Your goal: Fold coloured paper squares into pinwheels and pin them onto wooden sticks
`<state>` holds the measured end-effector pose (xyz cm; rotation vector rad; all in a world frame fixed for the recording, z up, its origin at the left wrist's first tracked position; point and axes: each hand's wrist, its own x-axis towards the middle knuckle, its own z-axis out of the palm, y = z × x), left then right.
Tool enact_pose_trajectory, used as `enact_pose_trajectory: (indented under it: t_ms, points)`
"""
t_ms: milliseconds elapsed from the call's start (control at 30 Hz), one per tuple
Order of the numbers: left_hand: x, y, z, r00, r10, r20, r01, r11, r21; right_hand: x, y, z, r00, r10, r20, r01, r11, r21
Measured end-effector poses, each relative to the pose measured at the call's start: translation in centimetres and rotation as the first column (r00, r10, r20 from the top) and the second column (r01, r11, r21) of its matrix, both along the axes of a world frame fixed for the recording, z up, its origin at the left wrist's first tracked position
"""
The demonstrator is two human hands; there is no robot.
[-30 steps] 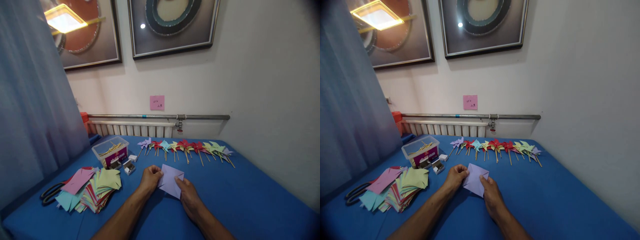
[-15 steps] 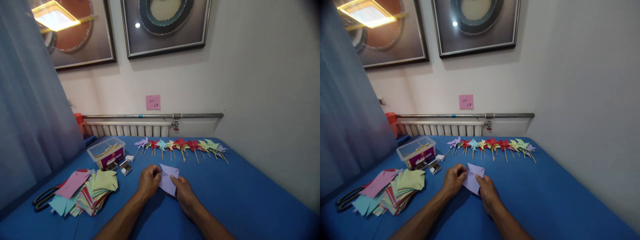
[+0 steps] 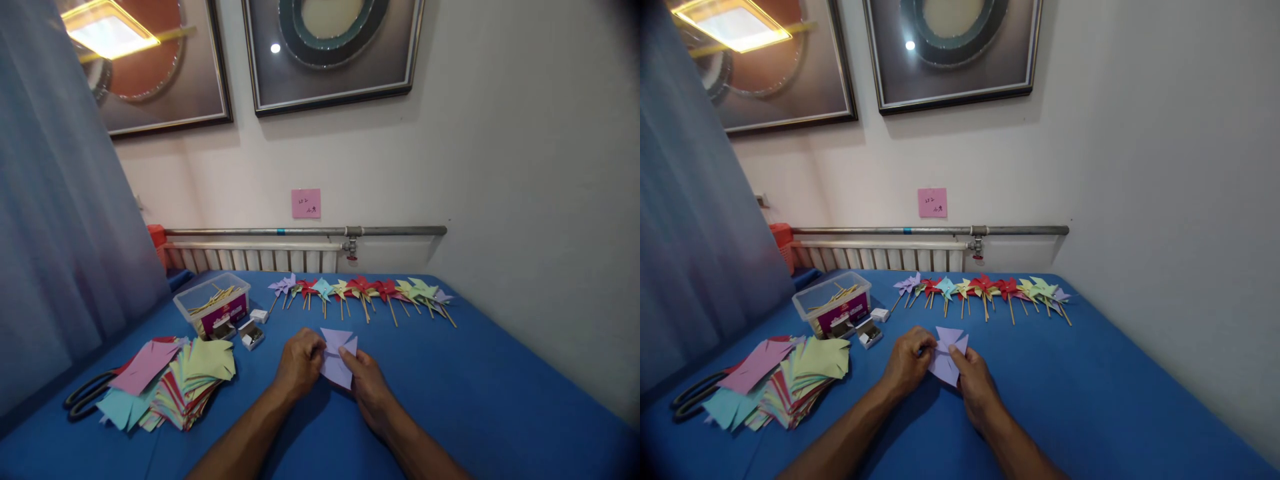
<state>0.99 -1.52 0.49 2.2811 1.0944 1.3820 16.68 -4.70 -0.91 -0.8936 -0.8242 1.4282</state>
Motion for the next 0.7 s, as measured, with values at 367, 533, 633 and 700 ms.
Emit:
enact_pose_trajectory:
  t_ms: [367,533,633,700]
  points:
    - [0.6,-1.0,1.1,0.994,0.001,0.112,0.025,0.973,-0.231,1.0,1.0,-0.8,0.966,-0.161,0.202,0.151,0.986,0.067]
    - [0.9,-0.2,0.8,0.931,0.108,0.347,0.096,0.848,-0.521,1.2,1.1,-0.8,0.934,-0.164,0.317,0.137,0.985,0.108]
    - [1.0,0.2,0.7,0.883,0.144,0.447,0.19,0.762,-0.62,1.2,1.1,-1.0,0.939,-0.16,0.306,0.127,0.984,0.125]
    - [1.0,0.2,0.9,0.832,0.155,0.533,0.29,0.698,-0.655,1.1,1.3,-1.1,0.936,-0.191,0.296,0.165,0.98,0.112]
